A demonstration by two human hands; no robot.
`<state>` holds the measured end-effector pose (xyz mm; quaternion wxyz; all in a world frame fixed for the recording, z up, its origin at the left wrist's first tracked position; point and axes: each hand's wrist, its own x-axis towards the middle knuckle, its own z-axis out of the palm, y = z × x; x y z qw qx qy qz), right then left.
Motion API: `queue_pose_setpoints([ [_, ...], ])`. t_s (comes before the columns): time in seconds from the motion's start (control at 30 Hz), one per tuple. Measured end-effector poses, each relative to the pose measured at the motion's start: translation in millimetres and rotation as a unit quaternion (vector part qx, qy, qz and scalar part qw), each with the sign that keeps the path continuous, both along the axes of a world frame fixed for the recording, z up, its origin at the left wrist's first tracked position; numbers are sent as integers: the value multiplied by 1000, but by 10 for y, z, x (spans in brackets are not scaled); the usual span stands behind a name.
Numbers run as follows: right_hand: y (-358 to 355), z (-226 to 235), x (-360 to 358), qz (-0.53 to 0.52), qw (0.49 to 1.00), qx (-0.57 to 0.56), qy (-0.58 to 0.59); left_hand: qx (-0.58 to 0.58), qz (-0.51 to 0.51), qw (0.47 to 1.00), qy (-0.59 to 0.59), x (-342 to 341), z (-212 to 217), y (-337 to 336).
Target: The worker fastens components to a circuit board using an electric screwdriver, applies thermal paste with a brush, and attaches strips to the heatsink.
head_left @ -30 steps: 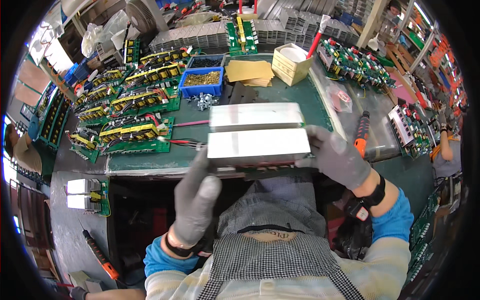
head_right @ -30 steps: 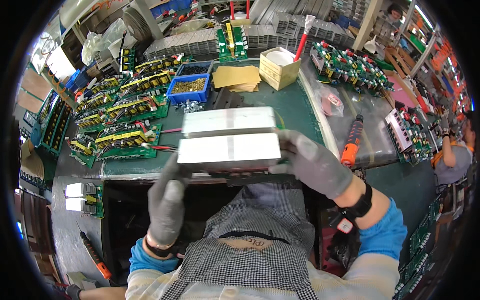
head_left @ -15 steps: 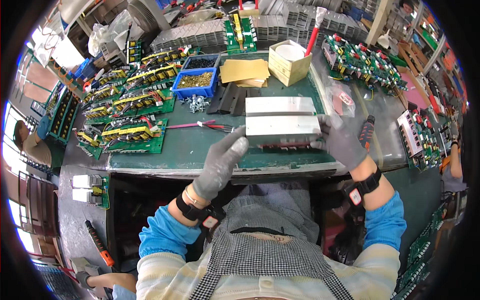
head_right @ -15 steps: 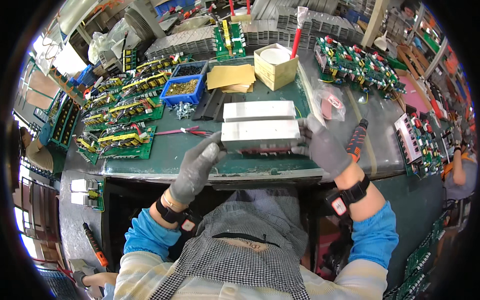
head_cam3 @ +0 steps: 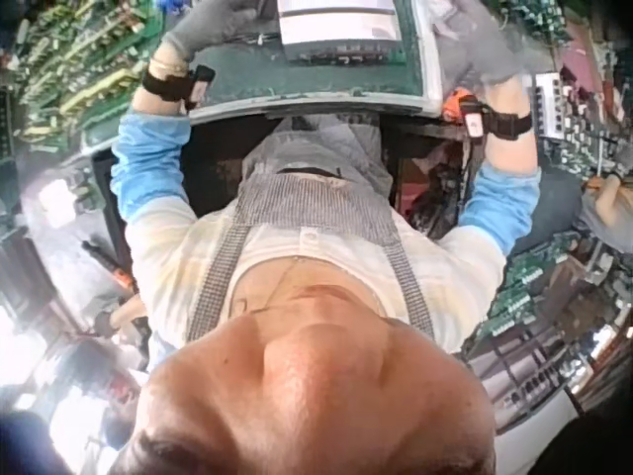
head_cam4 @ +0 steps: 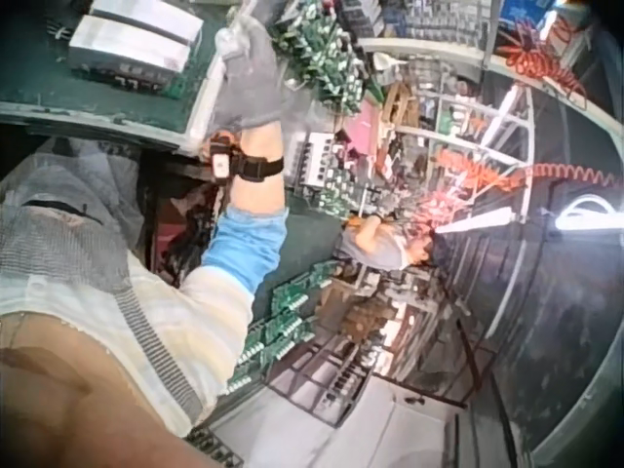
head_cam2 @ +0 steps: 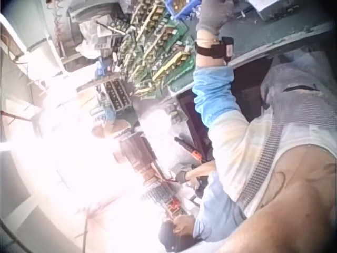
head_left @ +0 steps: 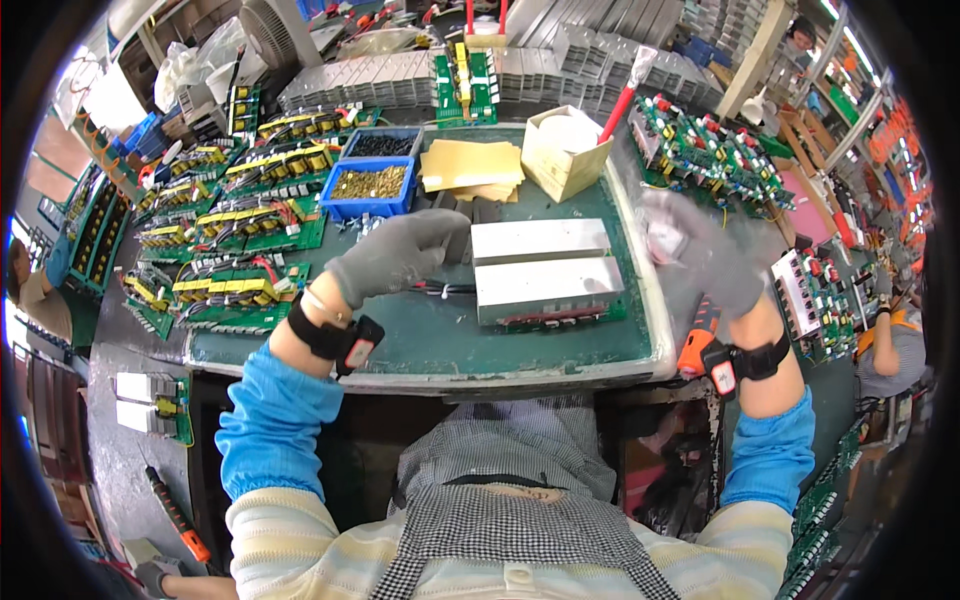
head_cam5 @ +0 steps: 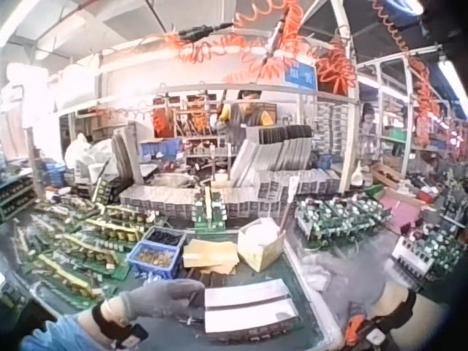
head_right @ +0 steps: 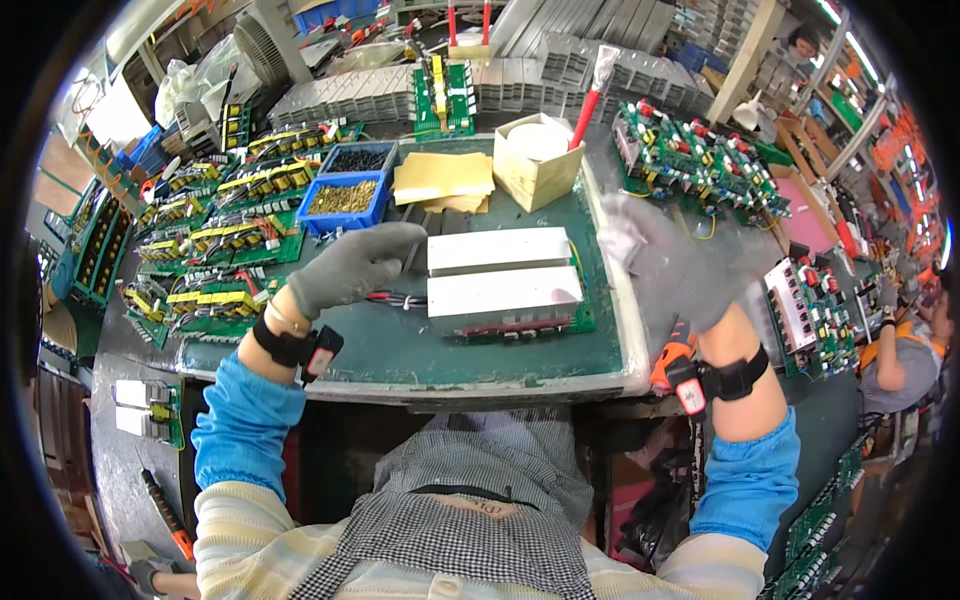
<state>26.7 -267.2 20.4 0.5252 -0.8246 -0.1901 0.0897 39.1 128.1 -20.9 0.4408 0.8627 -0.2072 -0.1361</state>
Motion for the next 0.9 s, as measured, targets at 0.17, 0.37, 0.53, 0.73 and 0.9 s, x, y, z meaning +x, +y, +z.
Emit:
queue_pose_setpoints([
  [0.17,209,323,684,-27,989,-60,-130,-83,-107,987,88,194,-50,215],
  [0.37,279,-155,1569,-87,972,-153,-157,128,-60,990,1,-246,-60,-253],
  [0.53,504,-115,1585,-82,975,-181,-98,227,7,969,-102,-302,-476,-383],
  [0.73,-185,315,1548,-136,826,-246,-488,248,17,967,-49,-302,-384,-465],
  [0.9,-373,794,1097,-143,876,-121,-445,212,8,976,-57,-225,-457,-452],
])
